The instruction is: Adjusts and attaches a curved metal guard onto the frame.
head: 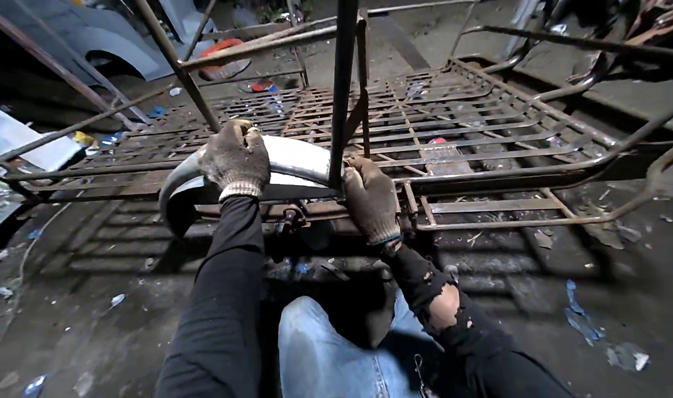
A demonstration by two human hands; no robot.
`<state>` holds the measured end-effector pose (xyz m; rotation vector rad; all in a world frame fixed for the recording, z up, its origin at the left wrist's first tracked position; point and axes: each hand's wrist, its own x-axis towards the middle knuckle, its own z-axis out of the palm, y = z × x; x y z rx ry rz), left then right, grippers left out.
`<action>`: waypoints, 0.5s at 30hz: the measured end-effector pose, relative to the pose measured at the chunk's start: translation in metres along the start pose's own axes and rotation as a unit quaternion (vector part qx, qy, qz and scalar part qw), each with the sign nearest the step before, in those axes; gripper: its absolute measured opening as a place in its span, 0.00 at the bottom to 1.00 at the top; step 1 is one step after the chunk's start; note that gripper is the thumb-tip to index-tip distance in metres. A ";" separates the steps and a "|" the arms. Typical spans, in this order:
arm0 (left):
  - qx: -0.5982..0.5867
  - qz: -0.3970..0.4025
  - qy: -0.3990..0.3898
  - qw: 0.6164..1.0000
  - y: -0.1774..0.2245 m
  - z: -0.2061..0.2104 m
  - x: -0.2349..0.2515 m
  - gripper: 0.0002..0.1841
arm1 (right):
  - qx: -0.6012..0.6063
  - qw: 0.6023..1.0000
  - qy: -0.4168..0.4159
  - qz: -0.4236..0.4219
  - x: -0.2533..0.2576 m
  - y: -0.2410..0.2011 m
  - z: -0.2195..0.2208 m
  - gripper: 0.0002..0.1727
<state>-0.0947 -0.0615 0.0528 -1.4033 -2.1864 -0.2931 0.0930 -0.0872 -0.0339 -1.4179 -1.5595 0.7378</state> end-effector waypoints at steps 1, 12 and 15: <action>-0.094 -0.005 0.053 0.994 -0.013 0.033 0.006 0.22 | 0.006 1.000 -0.006 0.009 -0.001 0.000 -0.001 0.22; -0.231 -0.057 -0.039 0.971 -0.026 0.047 0.019 0.21 | 0.048 0.999 0.013 0.018 0.003 -0.015 -0.006 0.20; -0.237 -0.058 -0.036 0.969 -0.024 0.043 0.020 0.20 | 0.033 0.998 0.053 -0.010 -0.001 -0.008 0.006 0.23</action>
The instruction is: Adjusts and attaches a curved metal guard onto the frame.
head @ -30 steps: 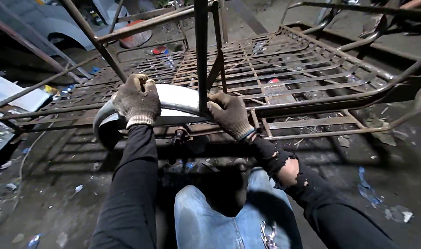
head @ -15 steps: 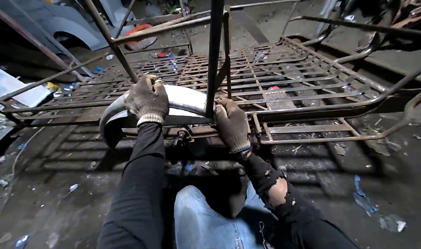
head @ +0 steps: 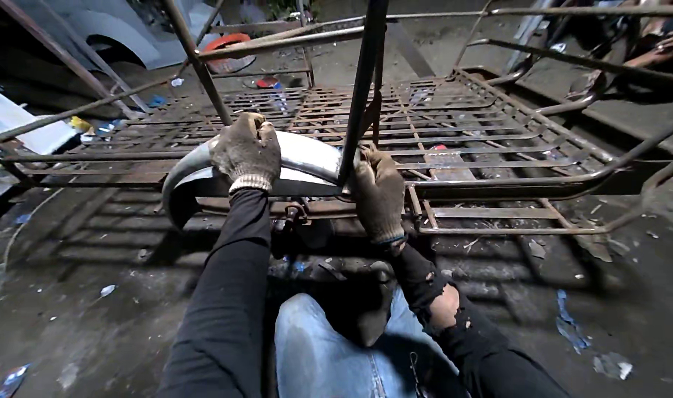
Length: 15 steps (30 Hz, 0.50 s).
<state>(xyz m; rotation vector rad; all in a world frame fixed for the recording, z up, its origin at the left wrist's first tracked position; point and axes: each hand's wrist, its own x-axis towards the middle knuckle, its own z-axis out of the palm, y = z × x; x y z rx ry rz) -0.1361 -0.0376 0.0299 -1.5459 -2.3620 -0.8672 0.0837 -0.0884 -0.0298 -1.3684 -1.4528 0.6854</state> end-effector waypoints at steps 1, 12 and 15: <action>0.000 -0.003 -0.002 1.000 0.000 0.000 -0.001 0.20 | -0.002 1.000 -0.007 0.012 -0.002 -0.001 0.000 0.23; 0.000 0.002 0.002 1.000 -0.003 0.002 0.000 0.20 | 0.014 0.998 -0.050 0.029 0.007 -0.018 -0.009 0.20; -0.004 0.002 0.004 1.000 -0.003 0.003 -0.001 0.19 | -0.002 1.000 0.012 -0.010 0.004 -0.011 0.008 0.21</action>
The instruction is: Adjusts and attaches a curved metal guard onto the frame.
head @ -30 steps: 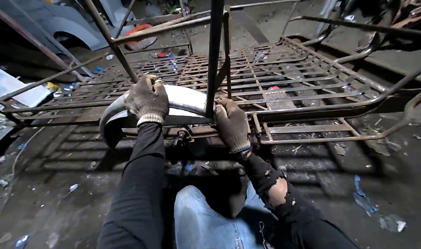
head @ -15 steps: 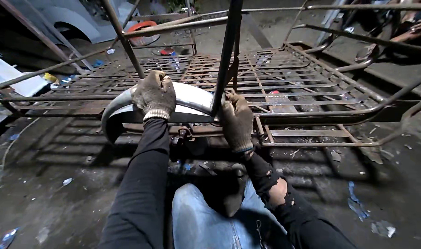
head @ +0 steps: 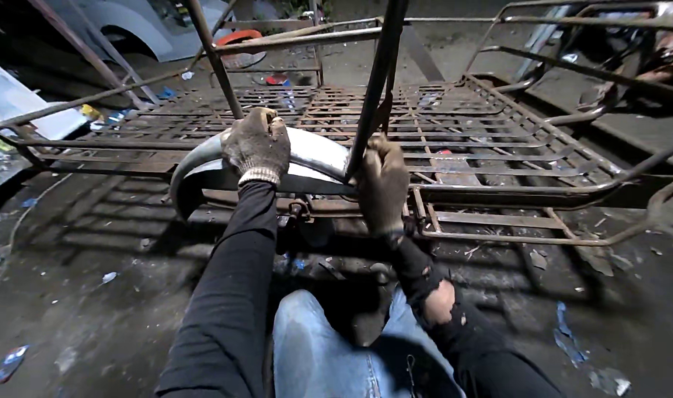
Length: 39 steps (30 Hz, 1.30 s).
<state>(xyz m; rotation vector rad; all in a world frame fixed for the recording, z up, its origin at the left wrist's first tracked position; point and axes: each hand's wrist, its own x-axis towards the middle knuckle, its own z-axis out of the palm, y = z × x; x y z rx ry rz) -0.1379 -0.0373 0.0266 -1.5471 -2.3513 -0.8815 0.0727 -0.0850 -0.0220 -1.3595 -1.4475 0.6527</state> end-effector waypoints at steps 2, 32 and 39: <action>-0.004 0.008 0.006 1.000 -0.002 0.000 0.000 0.19 | -0.019 0.999 -0.031 -0.032 -0.025 0.013 -0.004 0.19; 0.021 -0.008 -0.017 1.000 0.003 0.000 0.003 0.22 | -0.084 0.984 -0.154 -0.010 0.056 0.022 -0.029 0.12; 0.022 0.000 -0.015 1.000 0.005 0.000 0.002 0.22 | -0.115 0.970 -0.215 0.010 0.020 0.005 -0.073 0.12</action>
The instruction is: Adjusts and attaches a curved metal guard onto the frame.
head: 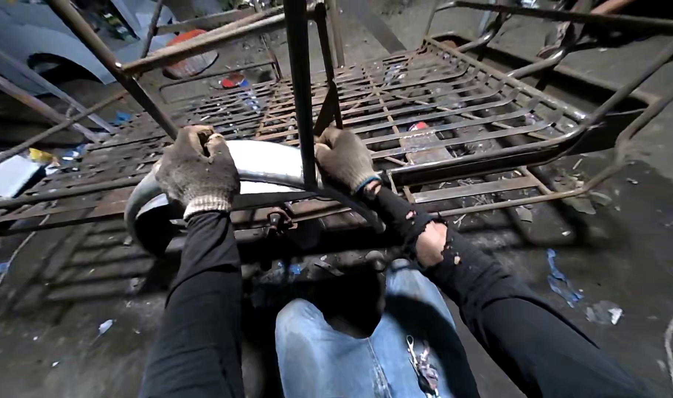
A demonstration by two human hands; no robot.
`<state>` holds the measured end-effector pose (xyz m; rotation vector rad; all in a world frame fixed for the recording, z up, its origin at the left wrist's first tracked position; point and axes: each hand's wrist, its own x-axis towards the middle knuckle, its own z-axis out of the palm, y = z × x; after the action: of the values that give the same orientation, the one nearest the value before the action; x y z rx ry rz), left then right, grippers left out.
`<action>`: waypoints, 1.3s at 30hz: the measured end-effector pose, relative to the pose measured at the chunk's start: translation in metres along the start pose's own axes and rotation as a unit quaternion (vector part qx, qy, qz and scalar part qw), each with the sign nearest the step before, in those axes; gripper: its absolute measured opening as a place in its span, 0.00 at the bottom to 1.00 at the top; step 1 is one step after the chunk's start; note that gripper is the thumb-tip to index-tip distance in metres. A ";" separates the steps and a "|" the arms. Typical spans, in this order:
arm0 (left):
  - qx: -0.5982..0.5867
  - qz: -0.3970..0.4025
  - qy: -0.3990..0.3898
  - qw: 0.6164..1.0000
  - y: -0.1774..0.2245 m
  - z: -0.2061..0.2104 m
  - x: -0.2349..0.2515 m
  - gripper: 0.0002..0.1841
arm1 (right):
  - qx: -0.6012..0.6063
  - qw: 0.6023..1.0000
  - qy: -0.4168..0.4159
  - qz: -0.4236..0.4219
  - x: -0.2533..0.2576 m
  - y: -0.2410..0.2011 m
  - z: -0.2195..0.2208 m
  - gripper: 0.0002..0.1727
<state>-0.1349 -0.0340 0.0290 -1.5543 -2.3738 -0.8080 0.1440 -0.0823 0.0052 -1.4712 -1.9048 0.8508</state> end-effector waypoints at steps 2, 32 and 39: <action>0.002 0.001 0.004 1.000 0.000 0.000 0.003 0.21 | -0.009 0.999 -0.034 -0.022 -0.004 0.034 0.010 0.13; 0.020 -0.010 0.000 1.000 0.008 -0.006 -0.004 0.21 | 0.025 1.000 0.012 -0.007 0.022 -0.010 0.001 0.12; 0.022 -0.008 0.005 1.000 0.007 -0.003 -0.002 0.20 | 0.047 0.997 0.055 -0.042 0.069 0.011 0.032 0.12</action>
<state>-0.1285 -0.0357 0.0331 -1.5134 -2.3833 -0.7583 0.1105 -0.0172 -0.0188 -1.3459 -1.8074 0.7924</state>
